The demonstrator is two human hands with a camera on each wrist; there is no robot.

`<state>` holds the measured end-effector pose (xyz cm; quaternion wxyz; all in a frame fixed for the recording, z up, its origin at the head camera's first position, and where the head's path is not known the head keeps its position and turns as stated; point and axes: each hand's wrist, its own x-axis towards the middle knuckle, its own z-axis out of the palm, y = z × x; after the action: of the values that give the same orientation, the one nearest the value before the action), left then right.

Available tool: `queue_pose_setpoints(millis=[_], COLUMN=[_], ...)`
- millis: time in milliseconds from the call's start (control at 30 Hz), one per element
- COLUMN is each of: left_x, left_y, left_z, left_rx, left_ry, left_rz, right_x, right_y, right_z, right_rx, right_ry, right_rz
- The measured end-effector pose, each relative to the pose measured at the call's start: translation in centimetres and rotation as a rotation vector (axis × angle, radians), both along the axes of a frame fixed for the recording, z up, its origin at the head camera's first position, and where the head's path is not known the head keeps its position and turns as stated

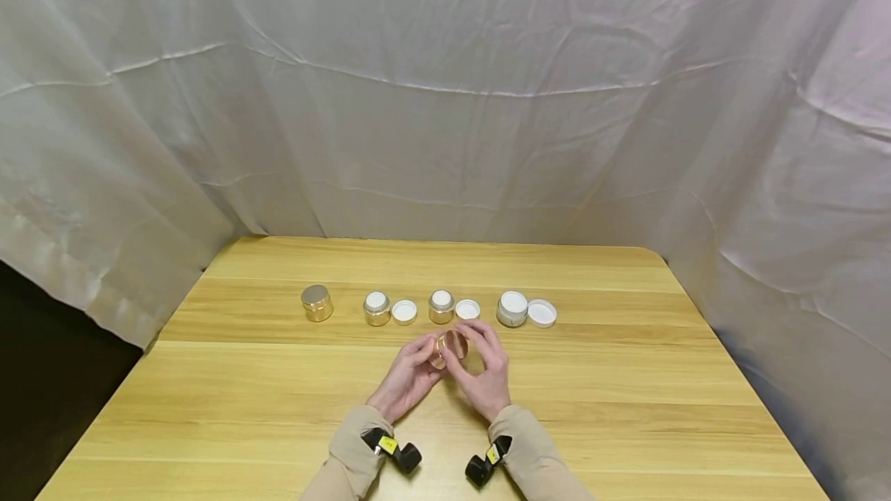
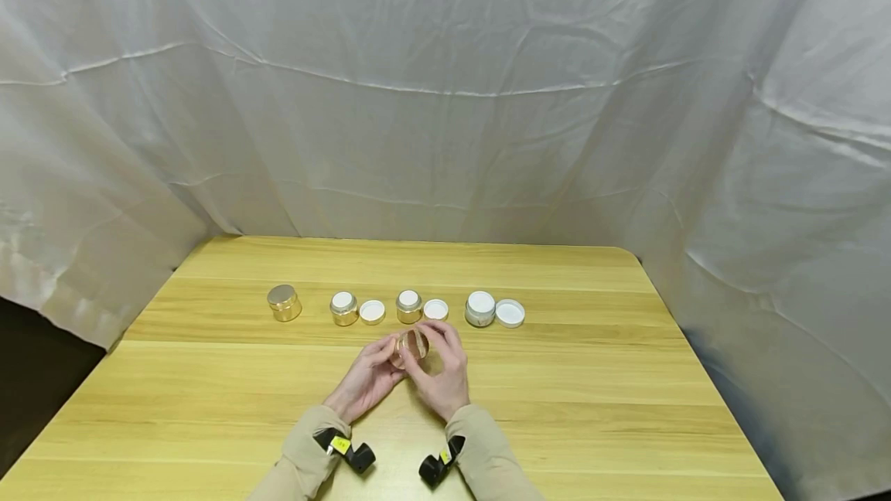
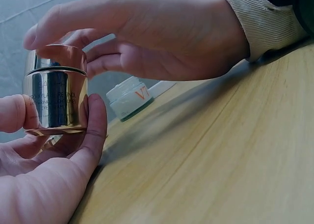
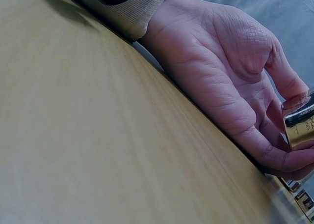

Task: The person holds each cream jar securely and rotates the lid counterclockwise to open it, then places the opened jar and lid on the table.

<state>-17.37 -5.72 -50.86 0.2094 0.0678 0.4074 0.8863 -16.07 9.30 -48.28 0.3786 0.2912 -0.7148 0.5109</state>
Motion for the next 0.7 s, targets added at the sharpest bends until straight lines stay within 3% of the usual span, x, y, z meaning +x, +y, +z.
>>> queue_pose_setpoints(millis=[233,533,700], left_x=[0.03,-0.06,-0.04], left_y=[0.02,-0.02,0.03], left_z=[0.03,-0.01,0.07], left_rx=[-0.002,0.002,0.003], left_ry=[0.004,0.002,-0.010], left_rz=[-0.008,-0.011,-0.006], right_x=[-0.23,-0.07,0.09], right_y=[0.07,0.11,0.00], right_z=[-0.25,0.12,0.16], right_rx=[-0.020,-0.002,-0.005], right_ry=[0.029,0.030,0.006], right_rz=[-0.028,0.089,0.008])
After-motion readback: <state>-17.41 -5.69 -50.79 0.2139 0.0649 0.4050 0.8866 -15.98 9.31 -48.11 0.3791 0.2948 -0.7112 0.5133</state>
